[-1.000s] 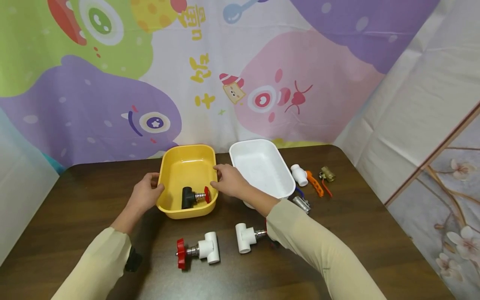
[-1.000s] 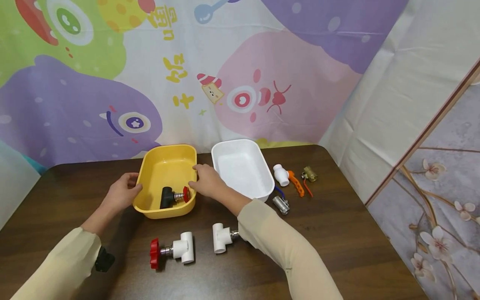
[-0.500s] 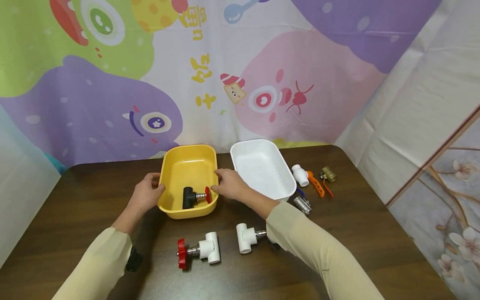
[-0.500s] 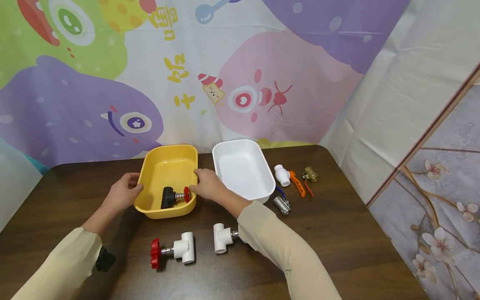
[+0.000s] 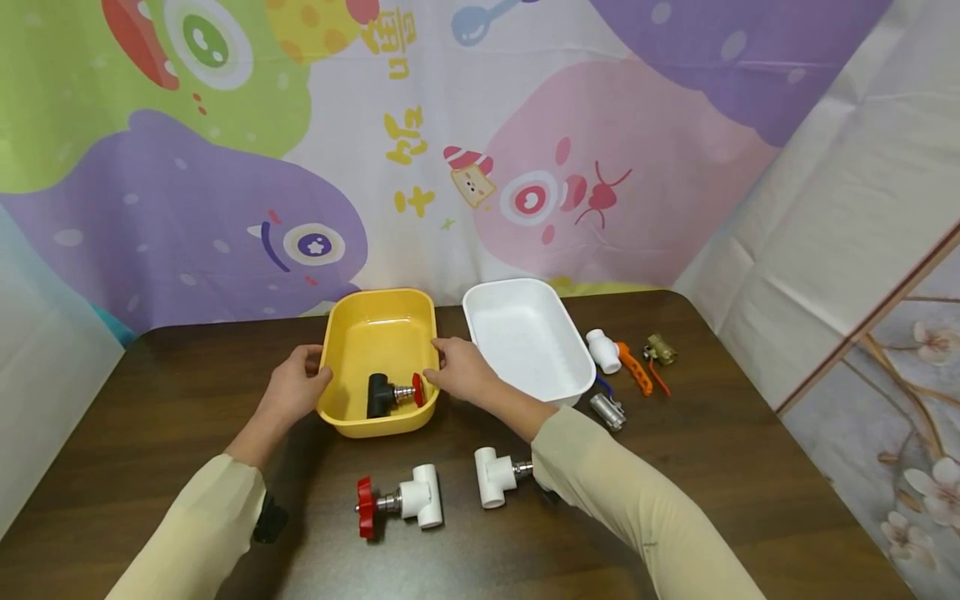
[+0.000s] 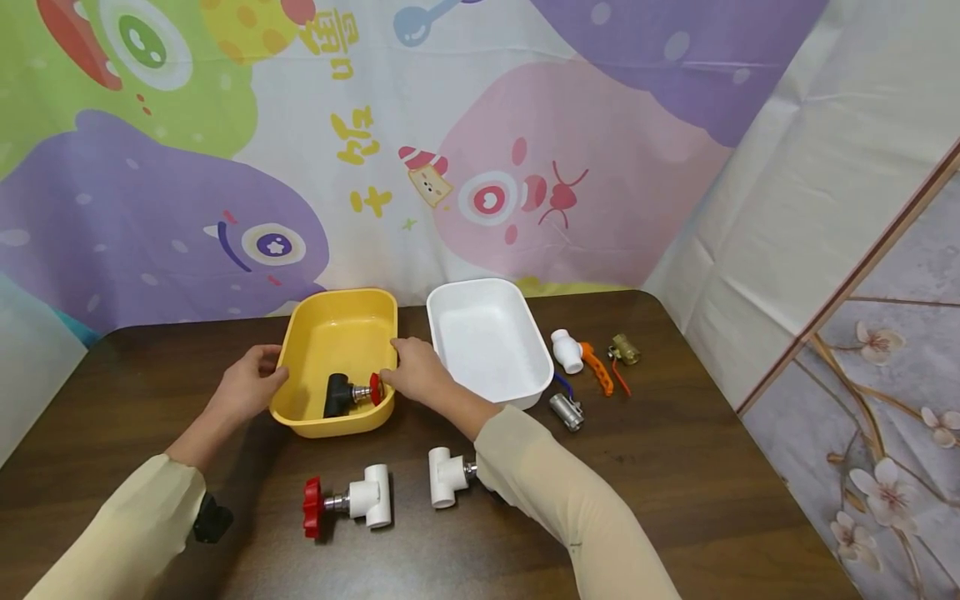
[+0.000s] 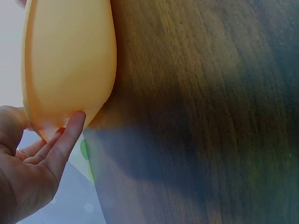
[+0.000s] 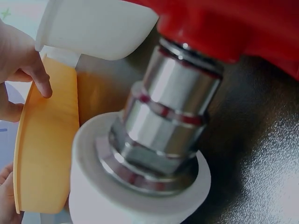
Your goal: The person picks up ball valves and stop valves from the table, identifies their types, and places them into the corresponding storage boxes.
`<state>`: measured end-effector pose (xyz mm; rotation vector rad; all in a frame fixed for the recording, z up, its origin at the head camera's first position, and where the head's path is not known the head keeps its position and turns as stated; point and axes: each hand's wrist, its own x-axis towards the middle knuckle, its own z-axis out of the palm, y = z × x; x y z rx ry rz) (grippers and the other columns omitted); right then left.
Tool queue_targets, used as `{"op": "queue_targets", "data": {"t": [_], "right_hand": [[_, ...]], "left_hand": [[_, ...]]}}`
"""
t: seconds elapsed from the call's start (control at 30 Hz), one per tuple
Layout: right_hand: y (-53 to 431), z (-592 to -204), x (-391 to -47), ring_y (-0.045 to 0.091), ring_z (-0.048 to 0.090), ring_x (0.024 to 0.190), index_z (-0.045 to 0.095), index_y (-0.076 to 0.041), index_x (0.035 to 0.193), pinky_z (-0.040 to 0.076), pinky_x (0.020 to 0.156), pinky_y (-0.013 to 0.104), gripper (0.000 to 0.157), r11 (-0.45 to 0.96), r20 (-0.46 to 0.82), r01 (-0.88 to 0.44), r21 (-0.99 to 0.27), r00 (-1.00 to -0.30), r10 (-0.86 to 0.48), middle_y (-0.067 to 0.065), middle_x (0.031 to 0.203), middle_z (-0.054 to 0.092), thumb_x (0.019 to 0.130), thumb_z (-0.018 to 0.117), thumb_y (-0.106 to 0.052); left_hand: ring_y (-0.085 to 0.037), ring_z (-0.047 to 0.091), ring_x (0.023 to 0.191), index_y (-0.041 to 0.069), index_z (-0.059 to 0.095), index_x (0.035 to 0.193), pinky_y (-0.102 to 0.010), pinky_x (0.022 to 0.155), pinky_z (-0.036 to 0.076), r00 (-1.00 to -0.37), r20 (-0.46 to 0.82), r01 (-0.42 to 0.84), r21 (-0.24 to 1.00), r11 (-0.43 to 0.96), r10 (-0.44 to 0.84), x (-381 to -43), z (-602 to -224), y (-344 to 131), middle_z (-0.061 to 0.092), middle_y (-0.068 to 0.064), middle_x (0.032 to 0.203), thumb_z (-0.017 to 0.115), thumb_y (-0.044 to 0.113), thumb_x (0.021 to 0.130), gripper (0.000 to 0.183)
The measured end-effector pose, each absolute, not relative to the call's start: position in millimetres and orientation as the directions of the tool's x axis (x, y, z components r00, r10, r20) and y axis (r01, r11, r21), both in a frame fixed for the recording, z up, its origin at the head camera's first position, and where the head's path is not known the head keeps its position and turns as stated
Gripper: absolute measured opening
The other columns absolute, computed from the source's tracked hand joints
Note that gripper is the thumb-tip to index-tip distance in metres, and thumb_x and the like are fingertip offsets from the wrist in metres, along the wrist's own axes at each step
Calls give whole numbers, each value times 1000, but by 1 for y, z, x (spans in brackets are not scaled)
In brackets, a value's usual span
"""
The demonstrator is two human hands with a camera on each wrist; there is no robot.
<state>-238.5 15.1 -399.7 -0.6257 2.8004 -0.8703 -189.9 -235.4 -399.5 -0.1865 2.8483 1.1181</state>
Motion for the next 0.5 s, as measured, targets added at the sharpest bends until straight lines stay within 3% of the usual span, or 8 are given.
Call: {"op": "queue_targets", "data": {"t": [0.3,0.5], "right_hand": [[15,-398,-238,14,56,81,49,1,133,49,68,20,57,744,-13,-362,-561,-896,-445,12,101,62,85,66,-24],[16,-394,-237,13,58,78,50,3,132,50,67,18,56,744,-9,-372,-554,-892,-452,13,101,62,85,65,-23]], "left_hand": [[-41,50,115,-4,34,137,-51,94,47,-989,-79,-144,674,725,-123,-185,-398,-240,50,-29,127,46,29,96,54],[-40,53,113,-4,42,132,-50,91,47,-994,24,-60,685,726,-105,-180,-394,-244,55,-27,123,50,28,95,50]]}}
